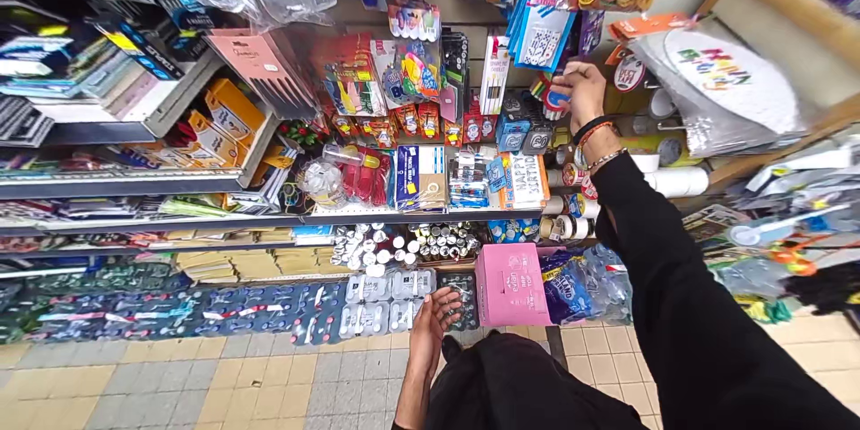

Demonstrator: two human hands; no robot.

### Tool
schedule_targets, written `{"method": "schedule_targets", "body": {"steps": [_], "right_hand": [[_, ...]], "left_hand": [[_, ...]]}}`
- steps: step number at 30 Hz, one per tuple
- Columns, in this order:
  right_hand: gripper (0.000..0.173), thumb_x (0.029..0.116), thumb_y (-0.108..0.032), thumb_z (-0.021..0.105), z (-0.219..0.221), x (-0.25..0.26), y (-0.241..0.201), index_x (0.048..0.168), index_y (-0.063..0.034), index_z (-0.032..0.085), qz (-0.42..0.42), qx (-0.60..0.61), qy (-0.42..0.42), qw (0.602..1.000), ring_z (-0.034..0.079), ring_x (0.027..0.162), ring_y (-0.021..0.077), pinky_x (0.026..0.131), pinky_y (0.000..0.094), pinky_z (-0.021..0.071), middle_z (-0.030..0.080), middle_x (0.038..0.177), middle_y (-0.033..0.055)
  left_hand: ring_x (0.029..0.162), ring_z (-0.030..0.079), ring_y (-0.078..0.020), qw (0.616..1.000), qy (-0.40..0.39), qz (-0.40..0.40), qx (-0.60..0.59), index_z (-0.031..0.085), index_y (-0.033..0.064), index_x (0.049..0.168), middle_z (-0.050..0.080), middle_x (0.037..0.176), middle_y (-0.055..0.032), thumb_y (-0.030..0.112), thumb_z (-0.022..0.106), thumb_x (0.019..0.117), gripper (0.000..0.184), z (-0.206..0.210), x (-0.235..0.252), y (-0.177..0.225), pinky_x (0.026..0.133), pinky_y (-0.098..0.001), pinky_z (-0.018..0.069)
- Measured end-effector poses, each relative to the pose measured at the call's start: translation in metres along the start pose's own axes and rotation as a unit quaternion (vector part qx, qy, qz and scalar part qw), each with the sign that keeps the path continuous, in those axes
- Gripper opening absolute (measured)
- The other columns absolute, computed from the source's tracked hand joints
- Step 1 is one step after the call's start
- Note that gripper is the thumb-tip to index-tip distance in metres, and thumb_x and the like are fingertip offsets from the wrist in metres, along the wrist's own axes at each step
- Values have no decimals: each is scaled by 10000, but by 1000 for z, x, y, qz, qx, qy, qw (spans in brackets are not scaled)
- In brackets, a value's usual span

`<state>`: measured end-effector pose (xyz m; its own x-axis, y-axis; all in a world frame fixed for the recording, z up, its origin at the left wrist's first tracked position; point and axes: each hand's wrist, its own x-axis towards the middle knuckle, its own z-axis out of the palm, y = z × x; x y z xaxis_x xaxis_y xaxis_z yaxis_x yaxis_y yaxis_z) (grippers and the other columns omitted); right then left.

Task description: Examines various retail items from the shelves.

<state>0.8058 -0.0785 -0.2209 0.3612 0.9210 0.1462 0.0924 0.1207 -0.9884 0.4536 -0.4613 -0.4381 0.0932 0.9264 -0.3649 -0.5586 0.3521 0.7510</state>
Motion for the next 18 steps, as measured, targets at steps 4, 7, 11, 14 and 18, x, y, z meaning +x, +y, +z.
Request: {"method": "schedule_targets", "body": {"steps": [4,7,11,14,18], "right_hand": [[354,1027,-175,558,-37,-100,73,1366,-75,558,32,-46,-39,998,708,1006,223,848,423,587,716,1155,106],[336,1028,-170,571,-66,-191,112,1321,-8,588,27,-8,-58,998,714,1033,257,886,434,607,723,1136,137],[365,1045,-177,527,-101,-283,121,1342,31,567,9,38,-61,997,691,1093,305,933,453,589,711,1178,174],[380,1042,-198,526,-120,-317,104,1338,36,570,-10,66,-64,996,675,1120,338,960,468,579,696,1204,194],[402,1040,-235,530,-132,-345,89,1340,31,572,-38,86,-49,994,665,1138,366,980,481,570,682,1233,210]], "left_hand": [[1110,672,-337,1000,-9,7,16,558,-33,1362,644,1273,-249,397,154,1119,638,6,7,0,912,-451,577],[1093,680,-322,997,-2,38,60,549,-32,1370,655,1261,-236,371,172,1119,607,12,15,4,903,-449,580],[1082,680,-331,989,16,87,117,549,-20,1383,661,1255,-228,378,222,1118,579,20,29,14,895,-459,582],[1069,685,-325,985,22,108,133,546,-9,1390,669,1239,-224,388,244,1115,569,29,39,23,881,-452,586],[1068,686,-320,981,12,134,140,533,-8,1401,669,1237,-223,378,254,1116,554,43,47,30,876,-445,591]]}}
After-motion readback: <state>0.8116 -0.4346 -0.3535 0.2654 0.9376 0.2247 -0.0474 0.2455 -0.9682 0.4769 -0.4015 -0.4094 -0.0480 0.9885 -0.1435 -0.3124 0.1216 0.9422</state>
